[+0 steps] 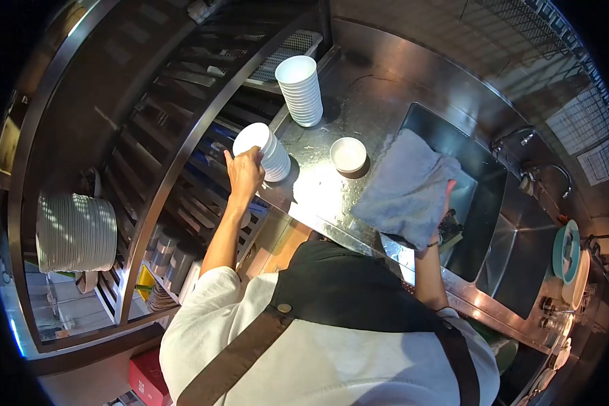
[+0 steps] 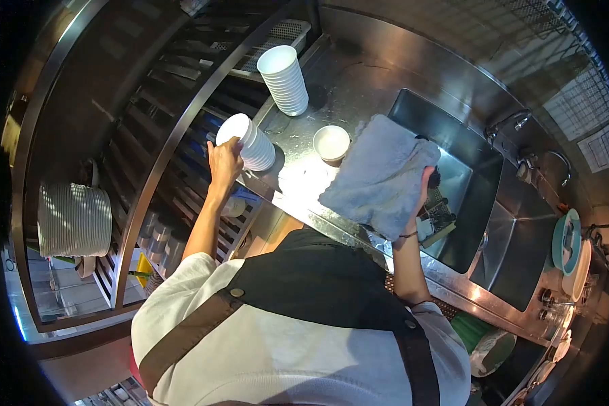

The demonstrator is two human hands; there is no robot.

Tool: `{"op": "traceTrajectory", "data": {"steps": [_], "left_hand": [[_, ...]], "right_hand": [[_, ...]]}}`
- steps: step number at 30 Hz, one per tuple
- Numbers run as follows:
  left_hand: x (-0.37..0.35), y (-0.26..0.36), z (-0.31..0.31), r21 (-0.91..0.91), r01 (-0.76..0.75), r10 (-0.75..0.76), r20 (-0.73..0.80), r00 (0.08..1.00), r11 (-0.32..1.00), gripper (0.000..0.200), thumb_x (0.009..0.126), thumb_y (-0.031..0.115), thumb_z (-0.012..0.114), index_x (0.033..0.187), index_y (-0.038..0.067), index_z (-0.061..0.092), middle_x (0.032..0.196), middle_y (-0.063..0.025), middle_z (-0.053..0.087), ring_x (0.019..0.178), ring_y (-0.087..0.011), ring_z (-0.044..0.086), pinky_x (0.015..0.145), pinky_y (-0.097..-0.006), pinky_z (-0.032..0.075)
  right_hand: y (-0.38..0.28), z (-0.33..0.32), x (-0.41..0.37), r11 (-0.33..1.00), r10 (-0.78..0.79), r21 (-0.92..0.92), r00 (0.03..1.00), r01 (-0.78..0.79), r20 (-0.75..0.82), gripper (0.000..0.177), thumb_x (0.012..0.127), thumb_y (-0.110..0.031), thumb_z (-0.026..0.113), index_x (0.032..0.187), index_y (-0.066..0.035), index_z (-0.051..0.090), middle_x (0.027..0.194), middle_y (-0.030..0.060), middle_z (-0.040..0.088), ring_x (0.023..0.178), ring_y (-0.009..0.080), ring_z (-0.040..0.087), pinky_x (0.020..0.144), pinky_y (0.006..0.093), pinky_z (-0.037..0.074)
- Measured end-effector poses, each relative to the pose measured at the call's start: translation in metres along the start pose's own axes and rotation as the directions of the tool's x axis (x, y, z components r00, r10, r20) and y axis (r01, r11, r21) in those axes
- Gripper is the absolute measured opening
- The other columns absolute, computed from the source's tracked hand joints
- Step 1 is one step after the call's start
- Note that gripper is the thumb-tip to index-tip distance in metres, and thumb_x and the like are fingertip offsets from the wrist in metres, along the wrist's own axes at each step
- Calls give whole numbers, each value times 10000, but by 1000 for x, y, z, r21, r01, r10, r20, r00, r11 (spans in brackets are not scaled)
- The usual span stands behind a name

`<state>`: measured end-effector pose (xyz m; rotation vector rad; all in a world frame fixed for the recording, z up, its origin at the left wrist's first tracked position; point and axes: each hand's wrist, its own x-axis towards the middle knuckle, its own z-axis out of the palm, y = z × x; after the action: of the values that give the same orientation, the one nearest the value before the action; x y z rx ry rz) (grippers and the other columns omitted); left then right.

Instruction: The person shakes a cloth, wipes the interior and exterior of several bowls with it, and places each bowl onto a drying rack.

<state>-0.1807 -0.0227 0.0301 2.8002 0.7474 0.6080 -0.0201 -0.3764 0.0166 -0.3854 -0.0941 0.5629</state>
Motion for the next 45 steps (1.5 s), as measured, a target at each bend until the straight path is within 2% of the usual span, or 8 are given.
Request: {"op": "traceTrajectory", "data": {"steps": [13,24,28,34,38,40,42,45], "left_hand": [[-41,103,-52,-605,-34,-108,-198,974,796,151,847,67,630,958,-36,623,698,-151,618,616,-206,612,561,-317,452],[-69,193,-9,-814,-458,446,-282,849,356,210,776,-34,589,983,-16,615,919,-165,657,826,-252,652,901,-418,464],[-28,204,-9,-772,378,25,426,904,-511,256,976,256,399,1004,46,542,917,-51,593,903,-147,593,807,-318,470],[-33,203,1,-110,884,358,886,295,-455,467,943,448,418,1076,31,582,1036,-136,627,947,-256,605,901,-383,466],[-36,200,31,-526,798,231,771,593,-294,436,964,379,371,1113,26,580,1040,-139,609,966,-261,587,894,-365,441],[-30,207,21,-965,22,282,97,955,260,413,963,291,356,1080,-34,582,1003,-162,589,923,-271,574,861,-344,420],[-25,200,31,-909,-284,395,-151,906,305,420,953,291,371,1084,-62,559,996,-171,583,923,-270,565,862,-346,420],[-27,197,34,-985,93,244,126,962,142,540,963,443,340,1158,-24,530,1031,-162,592,939,-277,579,865,-349,434]], "right_hand": [[36,52,-14,956,170,-228,982,-185,-82,745,879,-613,438,1373,-64,343,1343,111,436,1221,289,441,1019,440,373],[10,66,-14,935,339,-115,941,-336,4,655,842,-541,569,1178,18,520,1011,72,595,917,152,578,838,261,458],[-12,41,-19,706,91,-706,983,51,162,664,676,-299,806,1180,5,496,1063,80,575,946,175,572,850,314,465],[-12,47,-34,-108,406,-639,621,761,670,462,532,-103,737,959,-3,594,850,128,614,888,286,597,804,369,448],[6,40,-31,-68,239,-741,732,668,638,498,528,-120,730,993,4,600,894,170,610,884,365,573,808,397,440],[26,54,-38,509,74,-854,982,112,173,417,713,-226,763,1035,-14,605,923,62,623,835,175,599,790,304,461],[26,62,-34,562,77,-826,991,45,107,406,720,-224,755,1031,-11,605,917,52,620,824,167,595,782,296,462],[26,66,-29,697,133,-698,986,-165,-100,374,742,-219,728,1019,-1,604,898,23,613,791,143,585,757,272,465]]}}
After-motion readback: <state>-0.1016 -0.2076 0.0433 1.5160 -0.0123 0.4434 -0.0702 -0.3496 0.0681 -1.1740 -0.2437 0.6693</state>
